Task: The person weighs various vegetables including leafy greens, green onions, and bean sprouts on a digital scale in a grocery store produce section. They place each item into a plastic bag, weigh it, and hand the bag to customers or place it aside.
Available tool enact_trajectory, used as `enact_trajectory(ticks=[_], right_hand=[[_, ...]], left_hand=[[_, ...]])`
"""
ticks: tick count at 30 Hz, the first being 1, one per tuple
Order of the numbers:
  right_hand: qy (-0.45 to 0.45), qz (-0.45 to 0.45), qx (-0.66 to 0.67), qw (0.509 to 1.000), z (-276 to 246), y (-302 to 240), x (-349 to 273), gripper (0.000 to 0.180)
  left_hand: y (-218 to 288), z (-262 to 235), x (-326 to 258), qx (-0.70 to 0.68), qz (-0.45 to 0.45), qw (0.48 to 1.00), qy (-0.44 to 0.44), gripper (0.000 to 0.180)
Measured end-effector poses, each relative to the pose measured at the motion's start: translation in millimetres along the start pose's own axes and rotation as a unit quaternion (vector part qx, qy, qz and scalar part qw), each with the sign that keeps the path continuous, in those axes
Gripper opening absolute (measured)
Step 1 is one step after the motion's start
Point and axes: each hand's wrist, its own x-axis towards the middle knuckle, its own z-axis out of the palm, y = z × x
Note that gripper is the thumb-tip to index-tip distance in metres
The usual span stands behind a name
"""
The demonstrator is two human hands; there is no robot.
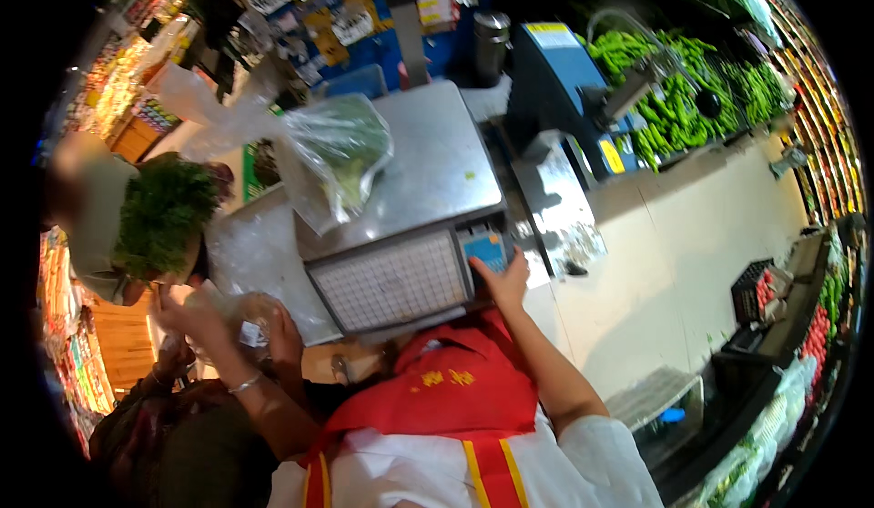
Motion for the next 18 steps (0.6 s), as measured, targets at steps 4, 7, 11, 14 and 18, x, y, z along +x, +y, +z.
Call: enact_trajectory(ticks=[4,7,11,14,18], right_hand=[[0.099,-0.146,0.124,0.976,-22,-31,0,0.037],[-0.112,0.145,0.438,0.880,-19,-33,1,0.011],[-0.193,0.314,0.552,0.748,-18,-56,12,0.011],[-0.209,0.349,0.594,0.694,-12,-62,23,0.010],[-0.205,0.345,0.581,0.708,-8,-71,30,0.009]], left_hand=[[59,17,1,-0.309,0.017,0.925,-0.220,0.045],[84,40,11,-0.390,0.030,0.874,-0.288,0.064],[121,61,32,-0.520,-0.004,0.795,-0.313,0.065],[154,62,50,-0.565,-0.018,0.753,-0.336,0.059],[196,54,75,-0.700,-0.049,0.627,-0.337,0.026]])
